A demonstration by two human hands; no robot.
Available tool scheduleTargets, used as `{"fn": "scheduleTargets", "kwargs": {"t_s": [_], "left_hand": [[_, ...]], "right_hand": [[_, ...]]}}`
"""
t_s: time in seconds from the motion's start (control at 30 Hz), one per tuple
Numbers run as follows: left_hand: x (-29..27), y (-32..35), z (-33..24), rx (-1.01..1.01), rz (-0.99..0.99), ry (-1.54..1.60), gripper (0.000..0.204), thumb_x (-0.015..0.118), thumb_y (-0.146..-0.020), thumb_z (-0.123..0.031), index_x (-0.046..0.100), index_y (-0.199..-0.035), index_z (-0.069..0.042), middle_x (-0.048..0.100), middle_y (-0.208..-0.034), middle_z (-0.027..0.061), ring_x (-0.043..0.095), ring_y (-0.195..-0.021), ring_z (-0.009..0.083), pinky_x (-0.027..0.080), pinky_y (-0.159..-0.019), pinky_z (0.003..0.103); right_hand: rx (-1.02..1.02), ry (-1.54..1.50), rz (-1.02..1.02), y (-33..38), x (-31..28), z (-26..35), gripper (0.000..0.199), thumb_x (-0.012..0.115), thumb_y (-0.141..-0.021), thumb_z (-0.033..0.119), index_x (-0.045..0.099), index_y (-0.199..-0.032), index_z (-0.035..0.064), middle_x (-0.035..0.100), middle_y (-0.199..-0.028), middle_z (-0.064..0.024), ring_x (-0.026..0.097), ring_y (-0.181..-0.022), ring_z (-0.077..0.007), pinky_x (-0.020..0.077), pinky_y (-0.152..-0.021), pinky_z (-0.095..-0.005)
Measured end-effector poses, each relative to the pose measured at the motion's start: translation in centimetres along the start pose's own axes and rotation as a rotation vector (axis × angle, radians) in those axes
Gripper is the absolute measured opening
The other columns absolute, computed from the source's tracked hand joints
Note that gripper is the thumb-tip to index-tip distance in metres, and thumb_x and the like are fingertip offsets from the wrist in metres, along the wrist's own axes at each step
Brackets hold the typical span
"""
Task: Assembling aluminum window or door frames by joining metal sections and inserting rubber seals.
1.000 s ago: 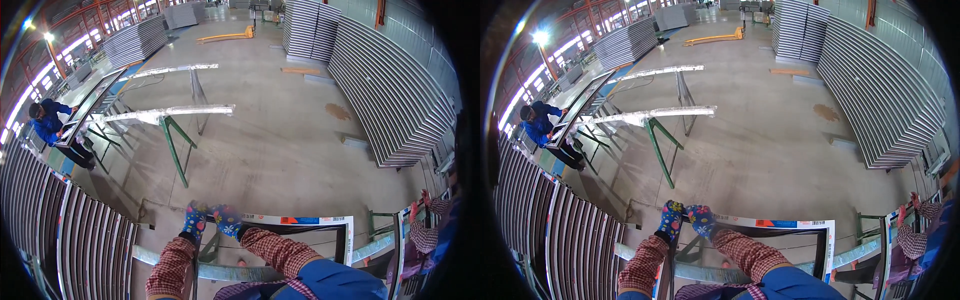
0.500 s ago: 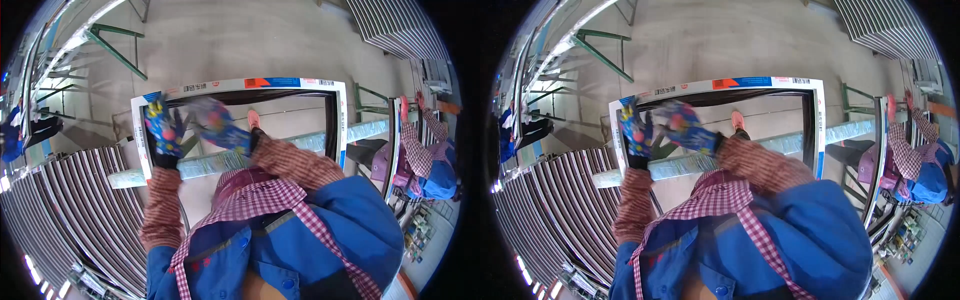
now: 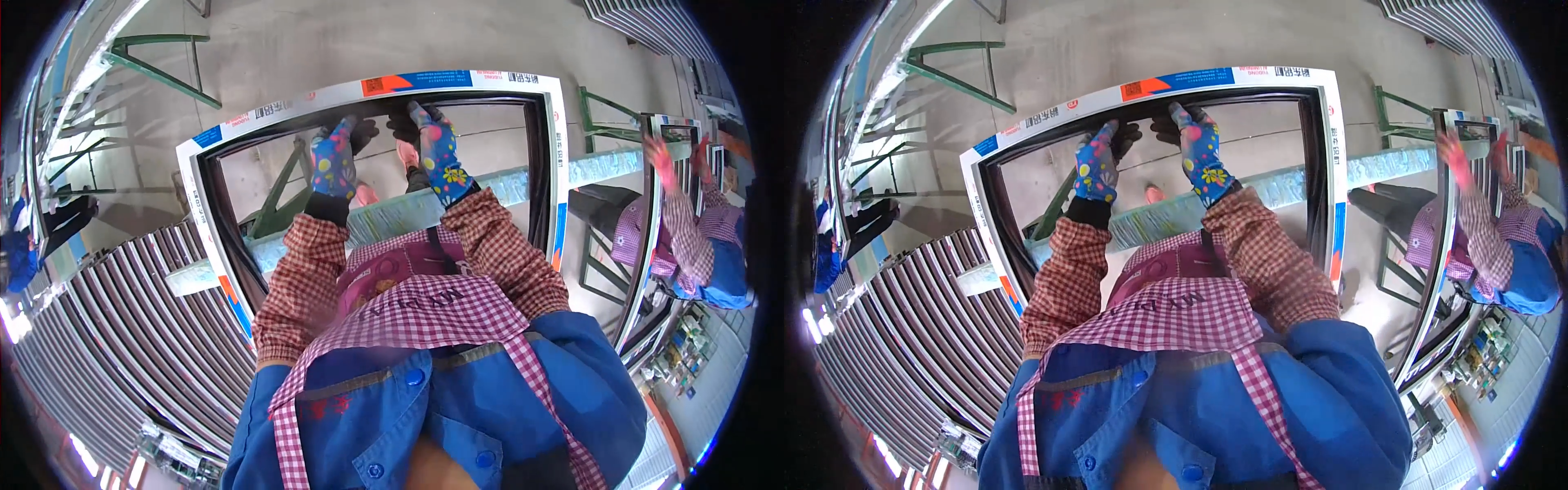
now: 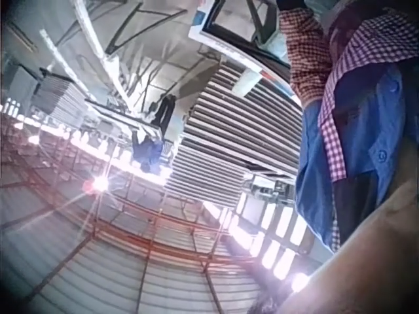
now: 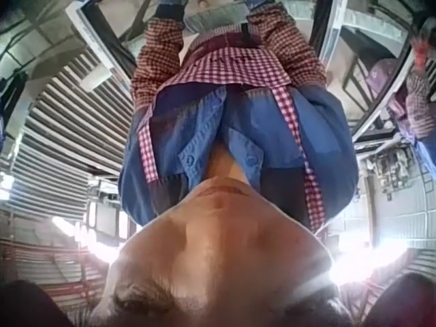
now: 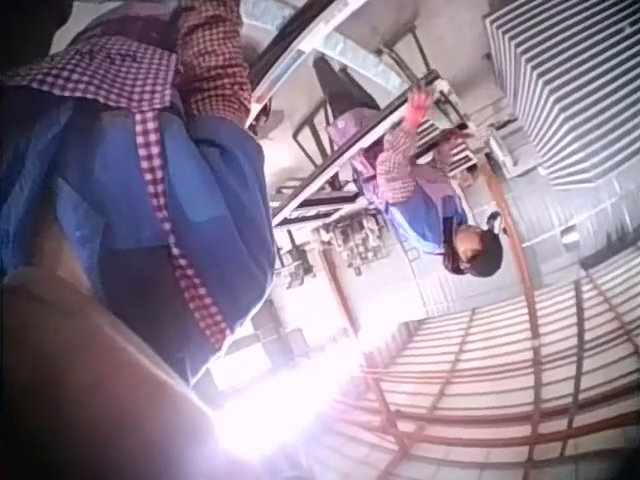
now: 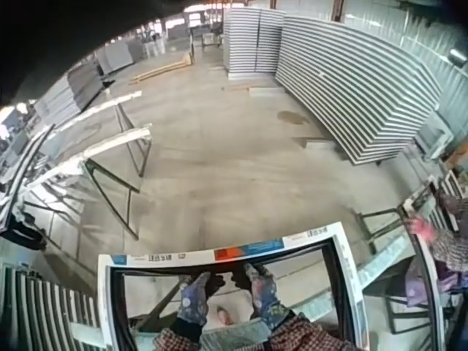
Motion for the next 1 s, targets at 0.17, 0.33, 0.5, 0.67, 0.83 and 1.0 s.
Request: {"fn": "scheduleTargets", "kwargs": {"t_s": [0.17, 0.33, 0.5, 0.67, 0.83, 1.0], "left_hand": [[0.4, -0.6, -0.4, 0.004, -0.015, -0.053, 0.021, 0.058, -0.089, -0.01, 0.061, -0.106, 0.002, 0.069, -0.094, 0.02, 0.069, -0.079, 0.0288, 0.055, -0.069, 0.031], [-0.3, -1.4, 0.3, 0.016, -0.05, 0.001, 0.023, 0.055, -0.09, -0.01, 0.062, -0.106, 0.004, 0.069, -0.095, 0.0199, 0.069, -0.08, 0.0295, 0.054, -0.072, 0.032], [0.4, -1.2, 0.2, 0.005, -0.053, -0.012, 0.021, 0.056, -0.089, -0.013, 0.063, -0.104, 0.001, 0.07, -0.089, 0.017, 0.069, -0.076, 0.0271, 0.052, -0.068, 0.029], [0.9, -1.3, 0.1, 0.011, -0.07, 0.034, 0.019, 0.058, -0.088, -0.015, 0.063, -0.101, -0.002, 0.07, -0.085, 0.0151, 0.069, -0.073, 0.0241, 0.049, -0.064, 0.027], [0.6, -1.7, 0.3, 0.005, -0.083, -0.002, 0.022, 0.057, -0.089, -0.017, 0.062, -0.105, -0.003, 0.071, -0.088, 0.0134, 0.069, -0.074, 0.0232, 0.049, -0.064, 0.026], [0.4, -1.4, 0.7, 0.031, 0.008, 0.069, 0.025, 0.056, -0.091, -0.015, 0.061, -0.111, -0.001, 0.071, -0.093, 0.0152, 0.07, -0.081, 0.0238, 0.051, -0.065, 0.026]], "right_hand": [[-0.03, 0.004, 0.0, -0.7, 0.2, 0.1, 0.029, 0.059, -0.092, 0.022, 0.064, -0.109, -0.0011, 0.07, -0.091, -0.0147, 0.069, -0.072, -0.0241, 0.0556, -0.062, -0.0306], [-0.033, 0.02, 0.037, -0.7, 0.4, 0.3, 0.03, 0.056, -0.094, 0.022, 0.063, -0.111, -0.002, 0.07, -0.092, -0.0148, 0.069, -0.076, -0.0252, 0.0558, -0.067, -0.0336], [-0.061, 0.034, 0.105, -1.2, -0.2, -0.2, 0.031, 0.055, -0.095, 0.022, 0.062, -0.114, -0.001, 0.069, -0.1, -0.0149, 0.069, -0.083, -0.026, 0.0549, -0.07, -0.0339], [-0.054, 0.041, 0.167, -1.5, -0.7, -0.5, 0.03, 0.055, -0.095, 0.023, 0.062, -0.114, 0.0003, 0.069, -0.101, -0.0144, 0.069, -0.085, -0.0256, 0.0542, -0.071, -0.0336], [-0.11, 0.013, 0.154, -1.4, -0.2, -0.2, 0.027, 0.058, -0.093, 0.021, 0.065, -0.108, 0.0005, 0.071, -0.093, -0.0156, 0.069, -0.076, -0.0238, 0.0547, -0.064, -0.0323], [-0.092, 0.008, 0.196, -1.7, -1.0, -0.2, 0.025, 0.058, -0.093, 0.02, 0.065, -0.109, 0.0011, 0.071, -0.094, -0.0156, 0.069, -0.076, -0.0237, 0.0547, -0.066, -0.0323]]}}
Point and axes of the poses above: each hand's wrist, its own y-axis away from the middle knuckle, its own x-axis out of the palm, z = x × y, the point moved 3 cm from there along -y, towards the middle knuckle
